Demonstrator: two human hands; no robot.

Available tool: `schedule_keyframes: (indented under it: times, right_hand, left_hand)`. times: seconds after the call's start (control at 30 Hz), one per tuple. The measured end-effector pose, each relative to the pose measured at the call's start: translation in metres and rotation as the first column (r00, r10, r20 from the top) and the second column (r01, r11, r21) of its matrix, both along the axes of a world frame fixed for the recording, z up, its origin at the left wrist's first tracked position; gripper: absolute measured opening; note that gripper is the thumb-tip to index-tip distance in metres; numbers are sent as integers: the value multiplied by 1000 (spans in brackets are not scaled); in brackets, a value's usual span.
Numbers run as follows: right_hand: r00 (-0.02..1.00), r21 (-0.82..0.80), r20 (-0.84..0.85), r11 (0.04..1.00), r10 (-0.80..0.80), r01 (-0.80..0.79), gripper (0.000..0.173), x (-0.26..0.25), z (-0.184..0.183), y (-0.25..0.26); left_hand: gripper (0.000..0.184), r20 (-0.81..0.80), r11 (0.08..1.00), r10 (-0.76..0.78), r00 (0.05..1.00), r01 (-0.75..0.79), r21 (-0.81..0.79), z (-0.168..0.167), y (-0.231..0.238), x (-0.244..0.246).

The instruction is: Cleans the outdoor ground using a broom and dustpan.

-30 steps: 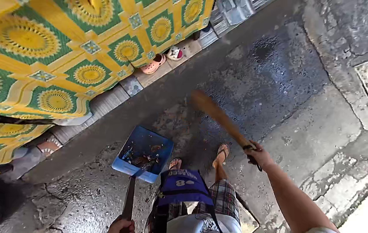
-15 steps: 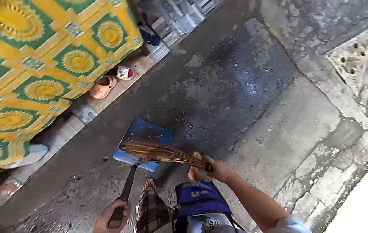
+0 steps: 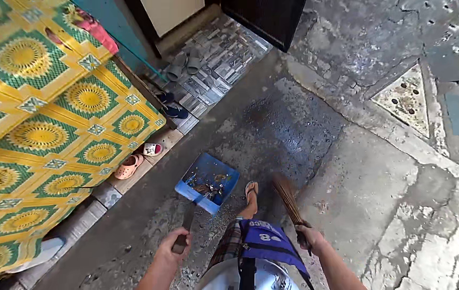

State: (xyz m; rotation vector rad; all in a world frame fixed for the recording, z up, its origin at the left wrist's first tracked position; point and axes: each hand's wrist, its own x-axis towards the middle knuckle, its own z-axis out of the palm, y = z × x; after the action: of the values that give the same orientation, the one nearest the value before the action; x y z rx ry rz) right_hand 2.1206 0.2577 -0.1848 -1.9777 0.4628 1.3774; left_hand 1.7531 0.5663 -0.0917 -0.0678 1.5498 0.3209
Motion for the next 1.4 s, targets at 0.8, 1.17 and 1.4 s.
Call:
schedule_keyframes:
  times: [0.8,1.17,1.4]
  right_hand:
    - [711,245,182,669,680,-702,76,261,-19,249]
    - [938,20,246,966,244,-257,78,470,-123,391]
    - [-18,56,63,-21,998,-998,84,449,-81,361]
  left_hand:
    - [16,-195,984,-163,967,145,-100,-2,143,269]
    - [21,-252,997,35,967,-52,-61,-11,136,401]
    - [9,-318,989,91,944,-123,-81,-24,124,502]
